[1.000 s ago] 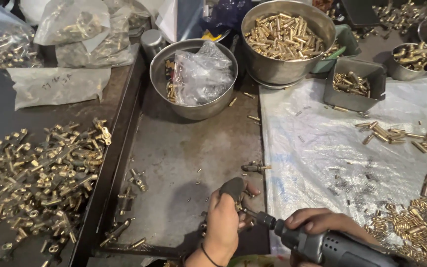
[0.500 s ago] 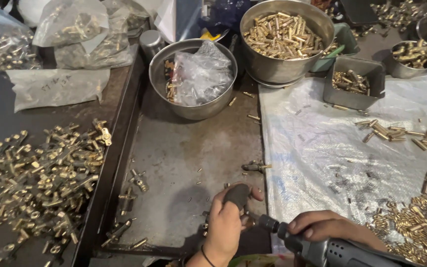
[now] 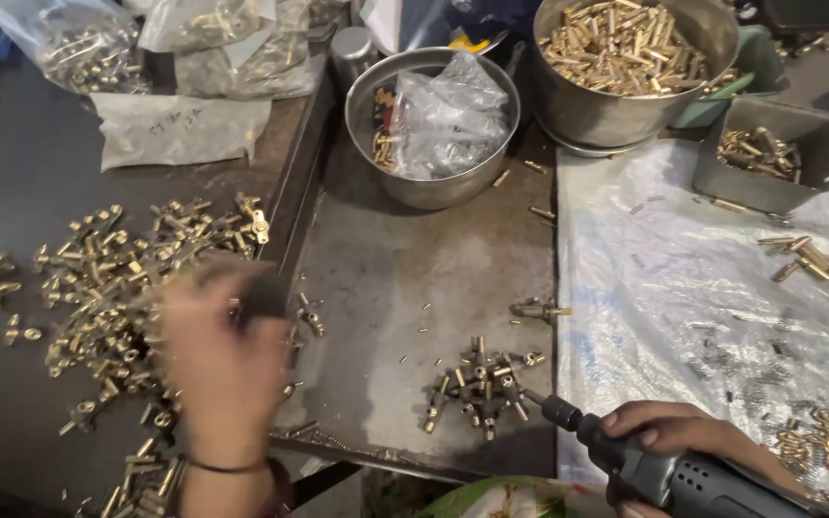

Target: The person holds small brass fittings one at a time against the spinning bit of a rotary tool, working each piece and setting it aside on the workbench. At the end they pour a batch of the finished fittings from a metal bowl onto the table and handle the bowl.

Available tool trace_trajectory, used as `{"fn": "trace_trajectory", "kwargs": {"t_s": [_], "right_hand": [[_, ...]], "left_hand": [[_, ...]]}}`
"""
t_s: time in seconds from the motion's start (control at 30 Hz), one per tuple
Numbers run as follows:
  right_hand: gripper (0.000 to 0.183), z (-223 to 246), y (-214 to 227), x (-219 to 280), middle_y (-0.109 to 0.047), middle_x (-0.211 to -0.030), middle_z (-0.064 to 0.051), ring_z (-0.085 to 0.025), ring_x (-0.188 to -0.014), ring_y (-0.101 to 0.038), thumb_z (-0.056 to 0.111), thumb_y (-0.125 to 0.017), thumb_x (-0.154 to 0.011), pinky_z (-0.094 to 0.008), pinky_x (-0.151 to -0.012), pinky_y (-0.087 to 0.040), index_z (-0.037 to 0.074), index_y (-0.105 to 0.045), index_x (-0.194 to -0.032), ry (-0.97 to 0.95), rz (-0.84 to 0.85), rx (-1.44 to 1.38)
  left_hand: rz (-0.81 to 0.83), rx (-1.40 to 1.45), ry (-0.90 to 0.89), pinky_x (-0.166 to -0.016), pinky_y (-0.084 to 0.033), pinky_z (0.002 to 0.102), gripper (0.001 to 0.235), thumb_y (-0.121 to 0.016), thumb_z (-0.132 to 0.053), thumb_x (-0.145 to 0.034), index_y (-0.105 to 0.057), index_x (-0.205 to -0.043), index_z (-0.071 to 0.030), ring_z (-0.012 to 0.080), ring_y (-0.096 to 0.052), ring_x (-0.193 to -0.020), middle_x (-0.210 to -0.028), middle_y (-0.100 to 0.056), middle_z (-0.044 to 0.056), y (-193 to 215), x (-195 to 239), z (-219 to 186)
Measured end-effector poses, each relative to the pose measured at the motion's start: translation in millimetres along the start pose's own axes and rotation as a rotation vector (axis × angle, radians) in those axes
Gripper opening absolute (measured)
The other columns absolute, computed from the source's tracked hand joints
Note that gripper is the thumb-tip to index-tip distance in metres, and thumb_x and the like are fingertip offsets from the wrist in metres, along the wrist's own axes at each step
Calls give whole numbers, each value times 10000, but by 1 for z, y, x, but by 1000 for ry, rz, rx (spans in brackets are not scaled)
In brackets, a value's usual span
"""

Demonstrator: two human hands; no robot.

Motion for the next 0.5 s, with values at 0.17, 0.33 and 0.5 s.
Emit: {"fn": "trace_trajectory", "kwargs": {"t_s": [0.17, 0.33, 0.5], "right_hand": [[479, -18, -1, 0, -749, -1185, -212, -319, -1174, -732, 1, -893, -739, -430, -942, -608, 86, -683, -1161, -44, -6, 114], [450, -36, -2, 4, -740, -1187, -146, -279, -1151, -719, 65, -918, -725, -408, -965, -610, 106, -702, -1118, -251, 49, 264], [379, -51, -5, 15, -754, -1209, -81, -237, -1146, -720, 185, -940, -748, -370, -989, -577, 140, -769, -1083, -282, 119, 443]], "left_hand": [[756, 67, -145, -932, -521, 486, 499, -750, -169, -718, -641, -1190, -47, 380, -630, -1107, -1198, -657, 183, -136, 107, -36], [961, 64, -1, -895, -534, 486, 585, -773, -178, -737, -591, -1288, -103, 406, -639, -1056, -1316, -567, 212, -181, 137, -16], [732, 1544, 542, -752, -559, 356, 386, -708, -54, -873, -621, -1224, 81, 209, -640, -886, -1066, -648, 151, -201, 124, 16]]}}
Point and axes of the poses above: each hand's wrist, its own x-axis away from the middle knuckle, its own y-axis out of the back of the hand, z = x × y, the point moved 9 cm from there along -x, towards the middle knuckle
